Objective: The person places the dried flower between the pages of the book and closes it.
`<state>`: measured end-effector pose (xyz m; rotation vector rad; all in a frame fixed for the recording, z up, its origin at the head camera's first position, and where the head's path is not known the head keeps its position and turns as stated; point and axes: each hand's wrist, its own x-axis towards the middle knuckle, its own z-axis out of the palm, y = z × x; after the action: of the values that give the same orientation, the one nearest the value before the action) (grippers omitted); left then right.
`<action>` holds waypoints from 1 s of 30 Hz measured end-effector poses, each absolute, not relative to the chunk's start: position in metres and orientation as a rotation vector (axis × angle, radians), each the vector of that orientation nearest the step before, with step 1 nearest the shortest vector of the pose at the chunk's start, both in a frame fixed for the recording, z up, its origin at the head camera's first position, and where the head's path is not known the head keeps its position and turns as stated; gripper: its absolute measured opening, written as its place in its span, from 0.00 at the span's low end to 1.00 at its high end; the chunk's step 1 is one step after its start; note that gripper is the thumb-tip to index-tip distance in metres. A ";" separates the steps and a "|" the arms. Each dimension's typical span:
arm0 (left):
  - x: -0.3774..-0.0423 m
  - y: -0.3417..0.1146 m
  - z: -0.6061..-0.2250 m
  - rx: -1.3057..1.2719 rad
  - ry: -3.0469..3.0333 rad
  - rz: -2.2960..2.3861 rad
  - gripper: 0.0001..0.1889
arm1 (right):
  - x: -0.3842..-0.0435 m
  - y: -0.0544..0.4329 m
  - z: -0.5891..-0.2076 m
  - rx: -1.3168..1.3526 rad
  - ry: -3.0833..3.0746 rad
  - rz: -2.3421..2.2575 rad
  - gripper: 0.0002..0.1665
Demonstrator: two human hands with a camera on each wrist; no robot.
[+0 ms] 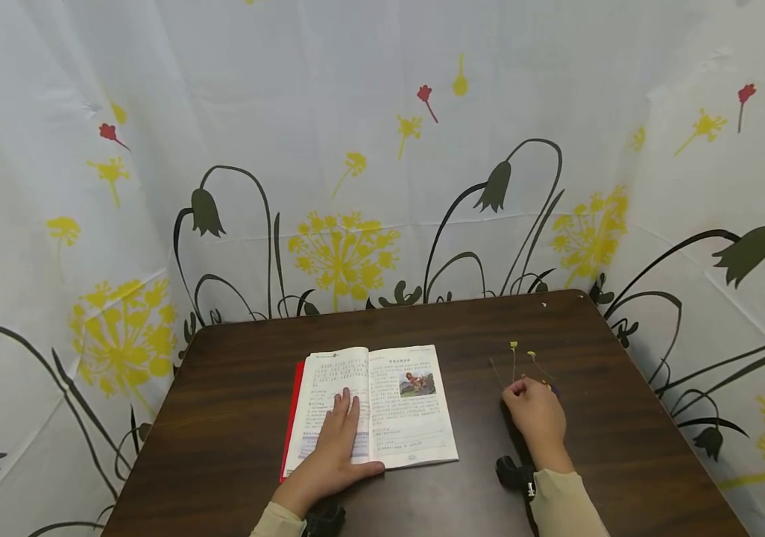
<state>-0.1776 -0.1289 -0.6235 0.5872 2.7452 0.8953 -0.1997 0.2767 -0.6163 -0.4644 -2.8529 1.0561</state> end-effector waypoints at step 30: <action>-0.177 -0.129 -0.622 0.577 2.739 0.901 0.71 | -0.192 0.135 -0.603 -0.319 -2.239 2.284 0.16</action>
<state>-0.1774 -0.1292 -0.6222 0.5768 2.7390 0.9011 -0.1915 0.1346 -0.6028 -0.3192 -2.2392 2.2840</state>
